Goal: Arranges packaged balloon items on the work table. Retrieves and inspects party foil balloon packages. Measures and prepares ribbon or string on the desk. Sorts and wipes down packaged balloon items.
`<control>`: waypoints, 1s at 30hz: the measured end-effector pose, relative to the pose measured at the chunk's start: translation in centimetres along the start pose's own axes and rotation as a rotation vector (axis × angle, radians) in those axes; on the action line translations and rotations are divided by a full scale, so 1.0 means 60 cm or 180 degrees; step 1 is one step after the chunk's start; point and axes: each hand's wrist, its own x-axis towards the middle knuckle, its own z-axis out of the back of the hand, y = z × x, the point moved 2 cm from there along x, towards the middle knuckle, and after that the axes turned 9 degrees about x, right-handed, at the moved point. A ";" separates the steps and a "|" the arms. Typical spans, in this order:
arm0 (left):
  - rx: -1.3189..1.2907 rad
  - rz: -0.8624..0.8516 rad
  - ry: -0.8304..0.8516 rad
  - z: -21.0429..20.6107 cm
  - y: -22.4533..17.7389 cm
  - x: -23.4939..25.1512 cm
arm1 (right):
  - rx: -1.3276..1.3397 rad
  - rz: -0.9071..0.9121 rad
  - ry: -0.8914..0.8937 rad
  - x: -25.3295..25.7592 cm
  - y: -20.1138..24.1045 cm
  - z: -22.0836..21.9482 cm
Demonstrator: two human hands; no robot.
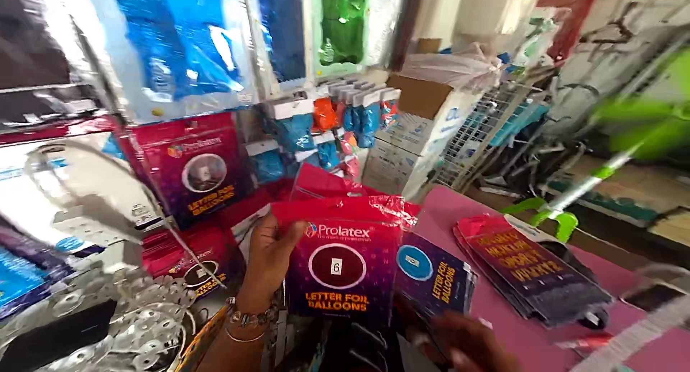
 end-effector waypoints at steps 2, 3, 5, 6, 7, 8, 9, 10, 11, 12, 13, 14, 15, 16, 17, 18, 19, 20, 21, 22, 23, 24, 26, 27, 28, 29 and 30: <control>-0.0158 0.0099 0.0164 -0.039 0.020 -0.025 | 0.0025 0.0532 -0.0369 0.033 0.026 -0.003; -0.0235 0.0168 0.0237 -0.057 0.029 -0.040 | -0.0010 0.0705 -0.0470 0.047 0.024 -0.009; -0.0348 0.0300 0.0502 -0.084 0.051 -0.073 | 0.0165 0.0736 -0.0507 0.061 0.007 -0.035; -0.0405 0.0324 0.0700 -0.091 0.066 -0.089 | 0.0357 0.0631 -0.0505 0.062 -0.004 -0.050; -0.0426 0.0325 0.0905 -0.093 0.081 -0.103 | 0.0522 0.0502 -0.0546 0.062 -0.017 -0.065; -0.0412 0.0334 0.1064 -0.092 0.095 -0.116 | 0.0687 0.0388 -0.0590 0.062 -0.033 -0.077; -0.0353 0.0347 0.1159 -0.085 0.109 -0.127 | 0.0805 0.0289 -0.0603 0.062 -0.049 -0.086; -0.0282 0.0347 0.1220 -0.075 0.121 -0.136 | 0.0874 0.0211 -0.0573 0.062 -0.064 -0.092; -0.0182 0.0327 0.1282 -0.063 0.131 -0.143 | 0.0945 0.0159 -0.0531 0.062 -0.077 -0.096; -0.0090 0.0289 0.1309 -0.050 0.140 -0.150 | 0.0973 0.0138 -0.0469 0.063 -0.088 -0.099; -0.0024 0.0239 0.1336 -0.038 0.147 -0.155 | 0.0973 0.0144 -0.0396 0.065 -0.095 -0.101; -0.0016 0.0204 0.1345 -0.028 0.152 -0.161 | 0.0950 0.0154 -0.0314 0.068 -0.101 -0.101; 0.0035 0.0191 0.1353 -0.020 0.157 -0.166 | 0.0910 0.0128 -0.0250 0.070 -0.104 -0.102; 0.0101 0.0189 0.1375 -0.015 0.159 -0.170 | 0.0829 0.0065 -0.0170 0.071 -0.106 -0.103; 0.0147 0.0186 0.1405 -0.012 0.160 -0.174 | 0.0769 -0.0013 -0.0112 0.072 -0.108 -0.105; 0.0151 0.0202 0.1390 -0.011 0.160 -0.177 | 0.0736 -0.0091 -0.0066 0.072 -0.111 -0.108; 0.0151 0.0222 0.1363 -0.013 0.160 -0.178 | 0.0712 -0.0168 -0.0020 0.071 -0.113 -0.110; 0.0141 0.0229 0.1342 -0.016 0.159 -0.177 | 0.0679 -0.0223 0.0028 0.069 -0.117 -0.113; 0.0101 0.0238 0.1321 -0.020 0.160 -0.176 | 0.0649 -0.0255 0.0058 0.068 -0.120 -0.114; 0.0031 0.0261 0.1296 -0.025 0.161 -0.175 | 0.0620 -0.0255 0.0053 0.066 -0.123 -0.114; -0.0042 0.0284 0.1270 -0.030 0.162 -0.174 | 0.0593 -0.0242 -0.0016 0.064 -0.126 -0.114; -0.0118 0.0290 0.1233 -0.036 0.162 -0.173 | 0.0589 -0.0237 -0.0155 0.063 -0.126 -0.114; -0.0305 0.0327 0.1168 -0.044 0.161 -0.171 | 0.0709 -0.0219 -0.0393 0.065 -0.120 -0.112; -0.0336 0.0383 0.1183 -0.045 0.162 -0.170 | 0.0751 -0.0203 -0.0423 0.067 -0.117 -0.110; -0.0324 0.0481 0.1218 -0.044 0.164 -0.172 | 0.0775 -0.0227 -0.0414 0.069 -0.117 -0.108; -0.0252 0.0637 0.1272 -0.043 0.167 -0.176 | 0.0784 -0.0306 -0.0369 0.069 -0.120 -0.107; -0.0162 0.0839 0.1330 -0.040 0.171 -0.182 | 0.0777 -0.0432 -0.0298 0.069 -0.122 -0.107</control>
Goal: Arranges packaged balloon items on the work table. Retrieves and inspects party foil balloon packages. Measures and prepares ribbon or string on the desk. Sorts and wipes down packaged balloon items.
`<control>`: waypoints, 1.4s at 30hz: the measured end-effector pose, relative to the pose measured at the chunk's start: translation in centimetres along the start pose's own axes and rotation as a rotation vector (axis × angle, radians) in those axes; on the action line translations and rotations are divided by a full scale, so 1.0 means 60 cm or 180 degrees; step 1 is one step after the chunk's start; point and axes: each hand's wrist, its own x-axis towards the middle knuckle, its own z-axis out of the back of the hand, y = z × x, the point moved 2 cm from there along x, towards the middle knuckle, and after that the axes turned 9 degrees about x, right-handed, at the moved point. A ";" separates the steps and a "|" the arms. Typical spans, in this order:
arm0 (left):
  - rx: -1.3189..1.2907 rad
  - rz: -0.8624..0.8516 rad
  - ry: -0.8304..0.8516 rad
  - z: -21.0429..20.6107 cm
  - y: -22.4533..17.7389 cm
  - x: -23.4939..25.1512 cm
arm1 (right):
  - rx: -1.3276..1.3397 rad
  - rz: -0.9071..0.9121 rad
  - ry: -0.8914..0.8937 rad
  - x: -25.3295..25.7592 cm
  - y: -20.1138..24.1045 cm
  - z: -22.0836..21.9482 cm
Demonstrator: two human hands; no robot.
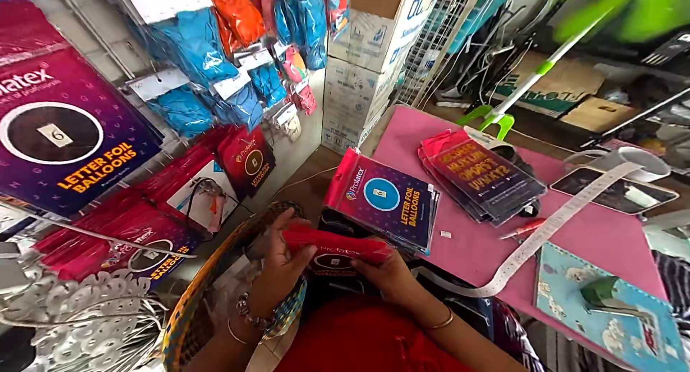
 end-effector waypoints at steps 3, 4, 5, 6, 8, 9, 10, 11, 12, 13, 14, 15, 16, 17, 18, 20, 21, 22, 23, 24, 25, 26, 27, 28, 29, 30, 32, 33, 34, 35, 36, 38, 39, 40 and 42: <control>0.0011 0.0711 0.0026 -0.003 0.024 -0.021 | -0.0075 -0.0433 0.0127 -0.002 -0.010 0.001; -0.0012 0.0871 0.0059 -0.004 0.031 -0.028 | -0.0086 -0.0527 0.0124 -0.003 -0.015 0.002; 0.0001 0.1007 0.0102 -0.005 0.035 -0.034 | -0.0073 -0.0590 0.0104 -0.003 -0.018 0.003; 0.0021 0.1095 0.0139 -0.008 0.035 -0.038 | -0.0054 -0.0642 0.0081 -0.004 -0.020 0.004; 0.0071 0.1139 0.0176 -0.013 0.033 -0.041 | -0.0014 -0.0735 0.0054 -0.003 -0.022 0.005; 0.0106 0.1103 0.0170 -0.014 0.033 -0.041 | -0.0018 -0.0761 0.0048 -0.003 -0.023 0.005; 0.0162 0.1057 0.0176 -0.014 0.034 -0.040 | -0.0007 -0.0750 0.0042 -0.003 -0.026 0.007; 0.0184 0.0991 0.0182 -0.015 0.037 -0.037 | -0.0021 -0.0734 0.0019 -0.002 -0.029 0.008; 0.0185 0.0935 0.0199 -0.014 0.040 -0.033 | -0.0052 -0.0713 -0.0032 -0.001 -0.031 0.009; 0.0186 0.0894 0.0234 -0.013 0.040 -0.029 | -0.0099 -0.0702 -0.0104 0.000 -0.030 0.009; 0.0183 0.0860 0.0271 -0.011 0.036 -0.024 | -0.0147 -0.0682 -0.0182 0.001 -0.027 0.008; 0.0159 0.0827 0.0301 -0.009 0.029 -0.020 | -0.0160 -0.0660 -0.0229 0.003 -0.022 0.006; 0.0107 0.0799 0.0312 -0.007 0.022 -0.015 | -0.0122 -0.0649 -0.0249 0.003 -0.016 0.003; 0.0028 0.0783 0.0313 -0.005 0.014 -0.011 | -0.0054 -0.0652 -0.0253 0.004 -0.009 0.001; -0.0057 0.0775 0.0300 -0.004 0.006 -0.007 | 0.0023 -0.0679 -0.0256 0.005 -0.002 -0.003; -0.0128 0.0776 0.0234 -0.004 -0.006 -0.003 | 0.0133 -0.0685 -0.0241 0.006 0.009 -0.011; -0.0115 0.0779 0.0181 -0.005 -0.010 -0.003 | 0.0168 -0.0671 -0.0230 0.005 0.015 -0.015; -0.0117 0.0778 0.0117 -0.007 -0.014 -0.003 | 0.0179 -0.0657 -0.0232 0.004 0.020 -0.018; -0.0098 0.0748 0.0041 -0.009 -0.017 -0.005 | 0.0156 -0.0632 -0.0247 0.000 0.023 -0.019; -0.0041 0.0679 -0.0026 -0.009 -0.020 -0.006 | 0.0093 -0.0587 -0.0285 -0.004 0.025 -0.020; 0.0041 0.0560 -0.0112 -0.004 -0.028 -0.004 | -0.0007 -0.0506 -0.0326 -0.006 0.028 -0.022; 0.0139 0.0364 -0.0234 0.007 -0.042 0.003 | -0.0135 -0.0399 -0.0322 -0.007 0.032 -0.023; 0.0262 0.0110 -0.0400 0.025 -0.060 0.014 | -0.0197 -0.0324 -0.0264 -0.008 0.037 -0.024; 0.0464 -0.0150 -0.0629 0.048 -0.082 0.028 | -0.0184 -0.0294 -0.0180 -0.008 0.040 -0.023; 0.0705 -0.0351 -0.0940 0.075 -0.108 0.041 | -0.0089 -0.0294 -0.0082 -0.009 0.040 -0.019; 0.0940 -0.0518 -0.1267 0.103 -0.136 0.054 | 0.0025 -0.0318 0.0003 -0.010 0.037 -0.014; 0.1292 -0.0701 -0.1854 0.156 -0.192 0.073 | 0.0196 -0.0384 0.0146 -0.012 0.029 -0.003; 0.1407 -0.0709 -0.2121 0.179 -0.219 0.079 | 0.0265 -0.0394 0.0202 -0.012 0.025 0.001; 0.1483 -0.0641 -0.2375 0.200 -0.242 0.082 | 0.0311 -0.0424 0.0237 -0.013 0.021 0.004; 0.1532 -0.0553 -0.2606 0.218 -0.261 0.085 | 0.0329 -0.0463 0.0254 -0.014 0.018 0.005; 0.1552 -0.0441 -0.2790 0.234 -0.276 0.086 | 0.0330 -0.0509 0.0265 -0.015 0.017 0.005; 0.1577 -0.0280 -0.3025 0.259 -0.295 0.089 | 0.0300 -0.0568 0.0285 -0.015 0.020 0.004; 0.1613 -0.0194 -0.3104 0.270 -0.302 0.090 | 0.0288 -0.0586 0.0285 -0.015 0.021 0.004; 0.1645 -0.0109 -0.3144 0.278 -0.307 0.093 | 0.0279 -0.0610 0.0282 -0.014 0.023 0.005; 0.1628 -0.0026 -0.3134 0.293 -0.312 0.099 | 0.0281 -0.0671 0.0259 -0.014 0.027 0.004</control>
